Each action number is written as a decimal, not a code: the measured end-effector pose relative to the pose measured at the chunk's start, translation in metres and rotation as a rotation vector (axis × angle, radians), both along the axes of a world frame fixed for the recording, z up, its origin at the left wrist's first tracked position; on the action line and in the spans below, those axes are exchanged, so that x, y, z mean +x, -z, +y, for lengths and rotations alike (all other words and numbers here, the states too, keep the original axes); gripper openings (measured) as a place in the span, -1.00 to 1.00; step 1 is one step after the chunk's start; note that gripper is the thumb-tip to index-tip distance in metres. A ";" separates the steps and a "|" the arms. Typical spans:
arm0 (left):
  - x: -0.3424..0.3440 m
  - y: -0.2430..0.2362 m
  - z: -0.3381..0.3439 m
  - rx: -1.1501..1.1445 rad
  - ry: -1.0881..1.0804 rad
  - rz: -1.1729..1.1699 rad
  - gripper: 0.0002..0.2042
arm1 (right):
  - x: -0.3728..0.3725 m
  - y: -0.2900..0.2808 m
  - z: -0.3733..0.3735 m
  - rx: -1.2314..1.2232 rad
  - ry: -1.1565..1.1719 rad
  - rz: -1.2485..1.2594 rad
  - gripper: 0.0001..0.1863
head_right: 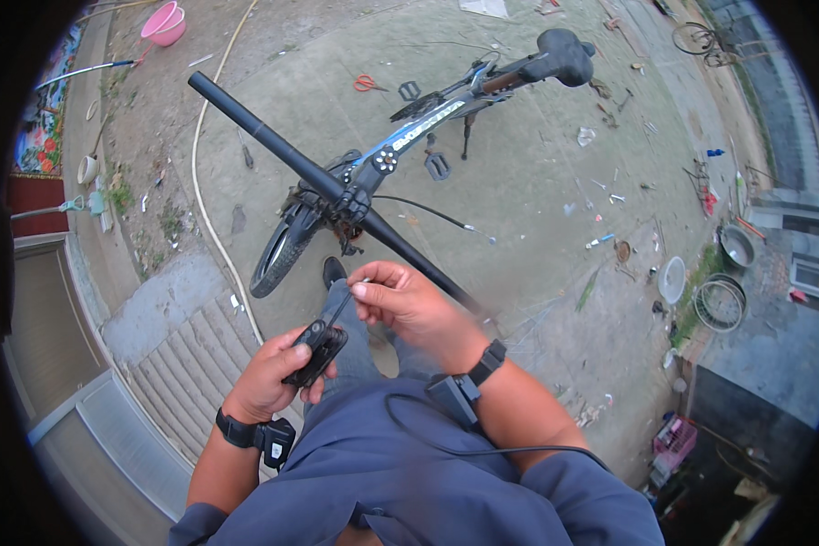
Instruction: The person uses a multi-tool to tighten bolts on the bicycle handlebar stem. They then walk around the yard, pick up small metal parts from the ground, and return to the bicycle to continue adjusting the handlebar area.
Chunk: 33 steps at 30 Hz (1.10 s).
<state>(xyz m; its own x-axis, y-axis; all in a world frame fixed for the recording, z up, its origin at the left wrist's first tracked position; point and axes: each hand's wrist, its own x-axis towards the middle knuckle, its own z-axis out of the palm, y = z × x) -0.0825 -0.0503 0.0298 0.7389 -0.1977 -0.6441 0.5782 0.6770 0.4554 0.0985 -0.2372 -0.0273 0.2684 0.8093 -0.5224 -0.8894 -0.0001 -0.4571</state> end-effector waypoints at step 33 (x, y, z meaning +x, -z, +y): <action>0.058 0.018 0.008 0.056 -0.076 -0.018 -0.53 | -0.003 -0.003 0.058 -0.167 0.330 0.051 -0.58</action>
<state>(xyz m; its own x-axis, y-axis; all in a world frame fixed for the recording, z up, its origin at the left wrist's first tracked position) -0.0242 -0.0427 0.0120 0.7619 -0.1047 -0.6392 0.5177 0.6916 0.5037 0.0958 -0.1795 -0.0244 0.4707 0.5858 -0.6598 -0.8758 0.2198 -0.4297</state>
